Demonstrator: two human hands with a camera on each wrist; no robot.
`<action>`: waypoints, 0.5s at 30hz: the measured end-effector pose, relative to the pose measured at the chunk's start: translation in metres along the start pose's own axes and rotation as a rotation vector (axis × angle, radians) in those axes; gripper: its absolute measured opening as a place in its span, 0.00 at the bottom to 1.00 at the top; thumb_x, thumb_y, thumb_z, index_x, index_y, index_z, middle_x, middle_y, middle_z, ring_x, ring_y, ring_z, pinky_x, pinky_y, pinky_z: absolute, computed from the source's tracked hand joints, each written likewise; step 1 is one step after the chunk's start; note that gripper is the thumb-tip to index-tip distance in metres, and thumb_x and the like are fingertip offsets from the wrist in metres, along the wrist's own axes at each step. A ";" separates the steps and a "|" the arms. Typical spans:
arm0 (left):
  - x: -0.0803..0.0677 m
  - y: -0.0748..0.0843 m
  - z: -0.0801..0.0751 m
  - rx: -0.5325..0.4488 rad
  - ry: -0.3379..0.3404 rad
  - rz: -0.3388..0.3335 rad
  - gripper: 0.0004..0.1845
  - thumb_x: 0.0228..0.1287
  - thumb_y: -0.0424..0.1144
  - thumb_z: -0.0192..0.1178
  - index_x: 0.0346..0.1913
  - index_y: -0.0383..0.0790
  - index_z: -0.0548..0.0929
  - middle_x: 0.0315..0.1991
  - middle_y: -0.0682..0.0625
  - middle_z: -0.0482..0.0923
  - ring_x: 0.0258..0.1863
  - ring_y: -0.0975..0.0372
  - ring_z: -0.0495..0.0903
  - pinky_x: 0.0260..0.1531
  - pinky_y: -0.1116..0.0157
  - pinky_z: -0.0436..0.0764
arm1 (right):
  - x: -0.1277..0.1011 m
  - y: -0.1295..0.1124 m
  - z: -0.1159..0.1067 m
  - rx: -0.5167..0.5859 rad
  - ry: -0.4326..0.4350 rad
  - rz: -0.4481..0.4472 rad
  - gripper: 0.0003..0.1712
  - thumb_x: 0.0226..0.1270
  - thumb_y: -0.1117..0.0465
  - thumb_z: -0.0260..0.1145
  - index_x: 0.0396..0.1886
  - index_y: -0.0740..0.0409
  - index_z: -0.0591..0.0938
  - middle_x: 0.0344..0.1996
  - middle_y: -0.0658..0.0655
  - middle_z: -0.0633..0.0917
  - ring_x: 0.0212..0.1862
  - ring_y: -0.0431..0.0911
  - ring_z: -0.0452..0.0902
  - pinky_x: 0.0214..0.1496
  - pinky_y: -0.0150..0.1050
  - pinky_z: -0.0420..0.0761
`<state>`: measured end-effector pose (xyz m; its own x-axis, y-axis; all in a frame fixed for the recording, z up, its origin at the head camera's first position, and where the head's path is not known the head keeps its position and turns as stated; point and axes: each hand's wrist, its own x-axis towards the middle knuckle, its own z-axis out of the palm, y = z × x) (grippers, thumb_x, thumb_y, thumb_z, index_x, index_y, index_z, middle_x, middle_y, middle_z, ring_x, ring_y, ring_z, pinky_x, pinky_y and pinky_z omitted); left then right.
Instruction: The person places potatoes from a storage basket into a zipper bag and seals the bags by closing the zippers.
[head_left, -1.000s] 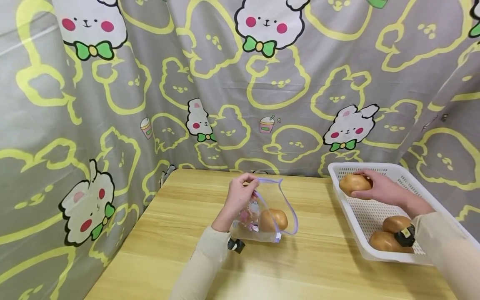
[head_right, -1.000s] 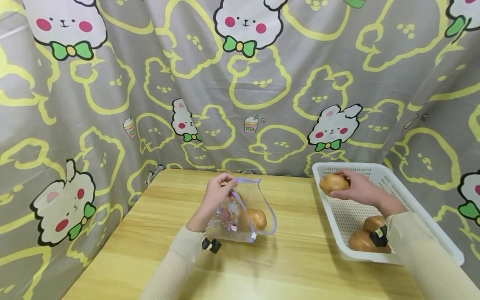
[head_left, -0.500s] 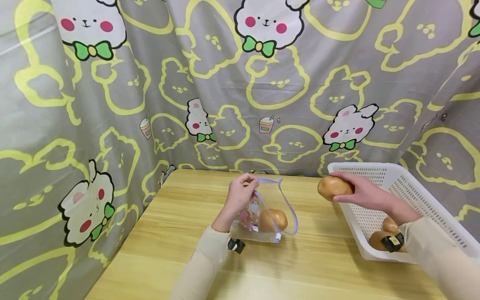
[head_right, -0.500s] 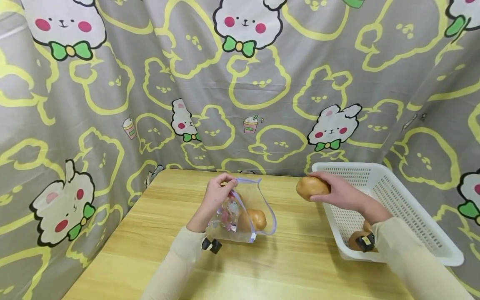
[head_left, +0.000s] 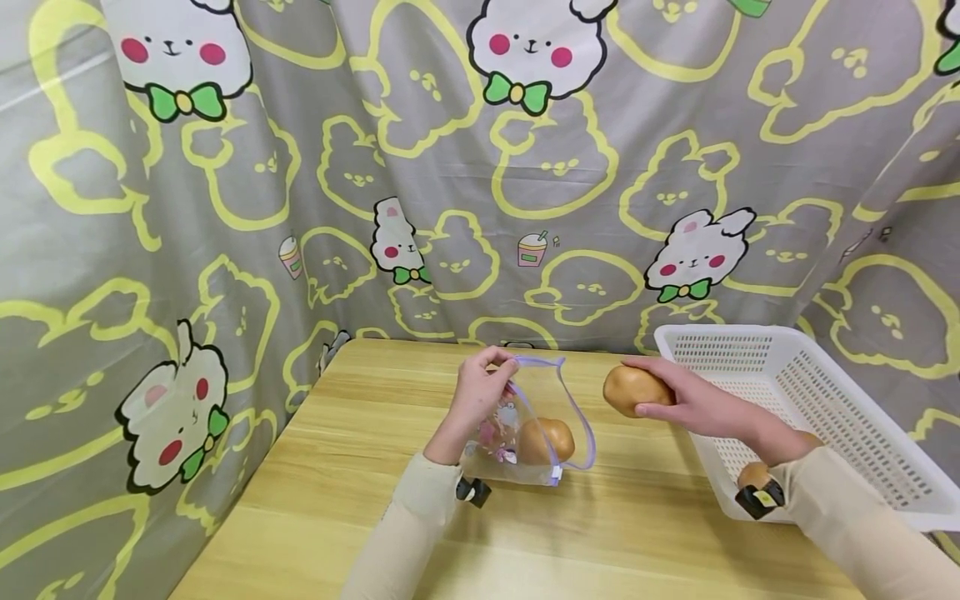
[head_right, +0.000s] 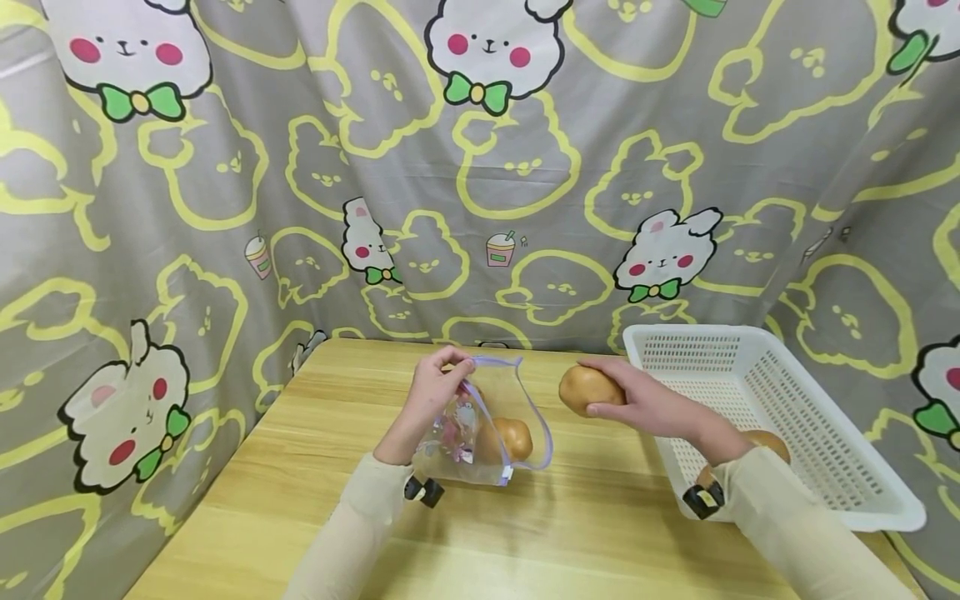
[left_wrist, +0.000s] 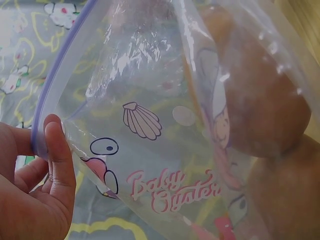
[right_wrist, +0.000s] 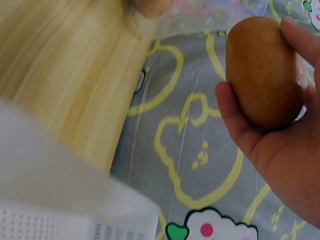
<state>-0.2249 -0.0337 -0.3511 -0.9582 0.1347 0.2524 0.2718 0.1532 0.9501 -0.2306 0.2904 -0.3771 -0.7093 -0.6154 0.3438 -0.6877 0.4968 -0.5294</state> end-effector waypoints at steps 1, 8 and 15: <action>0.000 0.000 0.000 -0.001 0.001 0.002 0.08 0.66 0.29 0.55 0.39 0.24 0.79 0.29 0.33 0.75 0.16 0.56 0.77 0.24 0.47 0.82 | 0.001 -0.002 0.002 0.014 -0.004 -0.008 0.36 0.62 0.62 0.68 0.68 0.60 0.64 0.56 0.57 0.72 0.50 0.42 0.71 0.49 0.31 0.74; 0.000 -0.001 0.001 0.014 0.003 0.005 0.08 0.66 0.29 0.55 0.39 0.24 0.79 0.28 0.37 0.75 0.18 0.51 0.78 0.23 0.49 0.83 | 0.003 -0.017 0.011 0.071 -0.031 -0.015 0.35 0.64 0.63 0.65 0.69 0.57 0.62 0.58 0.59 0.69 0.52 0.45 0.69 0.50 0.31 0.74; 0.012 -0.026 0.002 -0.017 0.008 -0.001 0.07 0.66 0.32 0.57 0.38 0.28 0.81 0.26 0.44 0.75 0.16 0.56 0.77 0.18 0.55 0.82 | 0.007 -0.029 0.019 0.066 -0.067 -0.012 0.34 0.65 0.60 0.65 0.68 0.56 0.62 0.57 0.57 0.69 0.52 0.45 0.69 0.50 0.35 0.75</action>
<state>-0.2429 -0.0340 -0.3730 -0.9591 0.1269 0.2530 0.2696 0.1371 0.9532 -0.2125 0.2600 -0.3743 -0.6877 -0.6615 0.2992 -0.6827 0.4490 -0.5765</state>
